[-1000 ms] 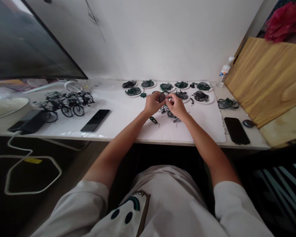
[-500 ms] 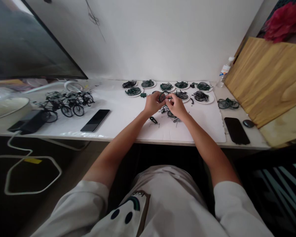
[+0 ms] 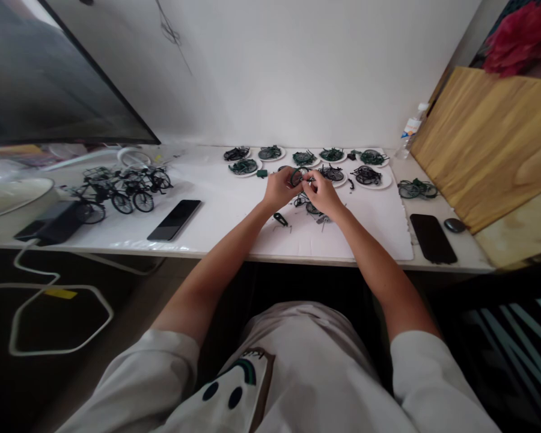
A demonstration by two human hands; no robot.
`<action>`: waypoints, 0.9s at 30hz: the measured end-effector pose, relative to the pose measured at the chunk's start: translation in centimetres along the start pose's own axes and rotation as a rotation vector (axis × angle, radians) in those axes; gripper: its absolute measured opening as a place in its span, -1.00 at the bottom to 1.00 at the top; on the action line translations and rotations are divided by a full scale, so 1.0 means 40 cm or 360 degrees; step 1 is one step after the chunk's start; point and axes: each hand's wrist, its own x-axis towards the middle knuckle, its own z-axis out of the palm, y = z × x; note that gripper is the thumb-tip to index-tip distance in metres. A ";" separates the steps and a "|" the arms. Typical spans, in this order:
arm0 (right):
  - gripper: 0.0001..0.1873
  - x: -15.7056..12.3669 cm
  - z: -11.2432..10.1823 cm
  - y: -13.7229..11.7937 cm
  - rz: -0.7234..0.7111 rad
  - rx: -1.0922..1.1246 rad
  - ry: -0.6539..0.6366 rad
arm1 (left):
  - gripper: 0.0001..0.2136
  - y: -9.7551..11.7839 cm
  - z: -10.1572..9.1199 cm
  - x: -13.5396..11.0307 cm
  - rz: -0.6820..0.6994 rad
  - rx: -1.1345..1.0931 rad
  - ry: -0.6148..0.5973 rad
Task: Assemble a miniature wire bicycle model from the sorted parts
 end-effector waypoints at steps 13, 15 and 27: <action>-0.72 0.001 -0.001 0.004 0.0011 -0.0019 -0.0012 | -0.78 0.004 -0.003 0.001 0.0005 0.0019 0.0006; -0.72 0.001 0.000 0.005 0.0009 -0.0018 -0.0009 | -0.78 0.005 -0.003 0.000 0.0000 0.0021 0.0005; -0.72 0.001 -0.002 0.006 0.0023 -0.0010 -0.0027 | -0.77 0.000 -0.002 0.000 -0.0003 0.0014 0.0000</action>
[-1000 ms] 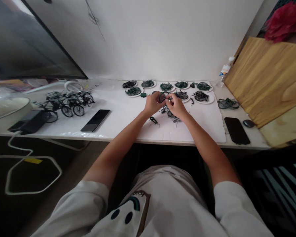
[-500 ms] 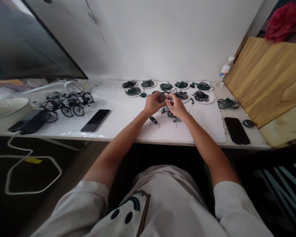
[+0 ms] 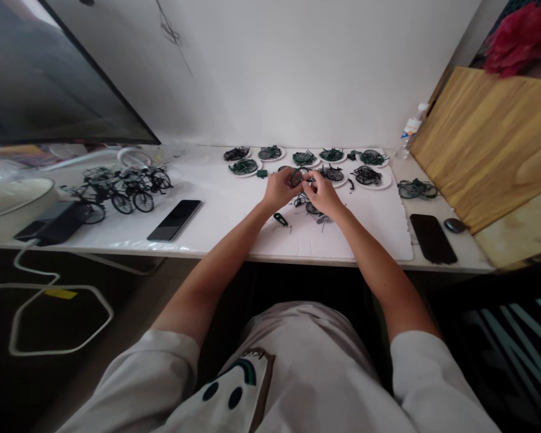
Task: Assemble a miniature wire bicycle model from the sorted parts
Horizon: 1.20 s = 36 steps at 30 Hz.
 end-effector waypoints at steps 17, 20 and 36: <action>-0.71 0.001 0.000 0.008 0.0027 -0.0003 -0.0053 | -0.78 -0.003 0.000 0.001 0.0006 0.0025 -0.0027; -0.70 0.001 0.000 0.009 0.0038 -0.0001 -0.0068 | -0.78 -0.003 0.000 0.001 0.0018 0.0004 -0.0035; -0.72 0.000 -0.003 0.008 0.0054 -0.0001 -0.0105 | -0.79 -0.006 0.000 0.002 0.0022 0.0023 -0.0020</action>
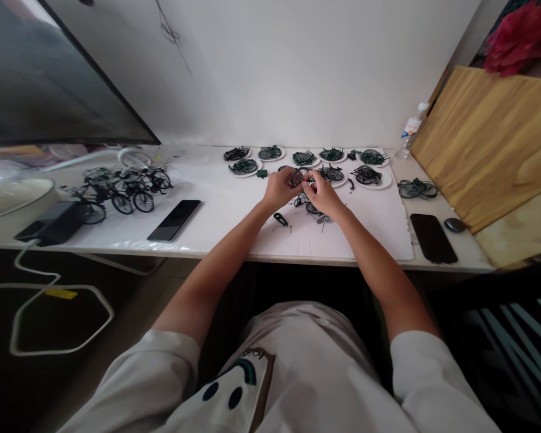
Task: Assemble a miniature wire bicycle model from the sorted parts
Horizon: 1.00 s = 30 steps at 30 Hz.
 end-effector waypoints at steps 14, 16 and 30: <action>-0.70 0.001 0.001 0.002 -0.0008 -0.0010 -0.0007 | -0.80 0.009 -0.005 -0.002 -0.0021 -0.0022 -0.0030; -0.70 0.001 0.001 0.001 -0.0006 -0.0007 -0.0006 | -0.80 0.009 -0.005 -0.002 -0.0009 -0.0025 -0.0025; -0.67 -0.001 0.000 -0.006 0.0017 -0.0011 -0.0008 | -0.80 0.011 -0.007 0.000 -0.0022 -0.0013 -0.0037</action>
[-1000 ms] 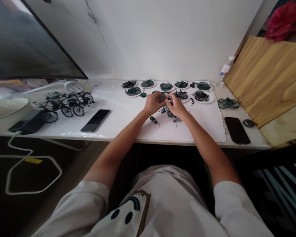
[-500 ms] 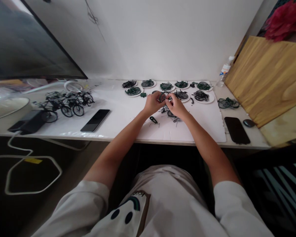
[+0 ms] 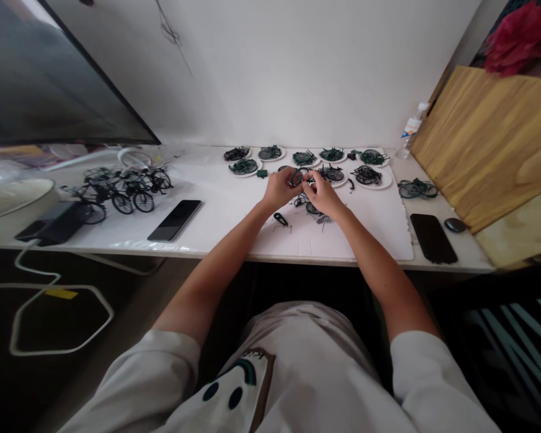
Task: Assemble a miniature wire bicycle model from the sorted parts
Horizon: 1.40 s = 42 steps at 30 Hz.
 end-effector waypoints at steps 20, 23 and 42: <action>-0.66 0.000 -0.001 0.000 -0.0011 0.0003 -0.0006 | -0.81 -0.001 -0.001 0.002 0.0011 -0.0006 -0.0028; -0.66 0.000 -0.001 0.000 -0.0002 0.0004 -0.0012 | -0.81 0.001 -0.003 0.002 0.0013 -0.0022 -0.0037; -0.70 0.000 -0.005 0.003 -0.0018 -0.0047 -0.0052 | -0.83 -0.003 -0.006 0.003 0.0047 0.0004 -0.0123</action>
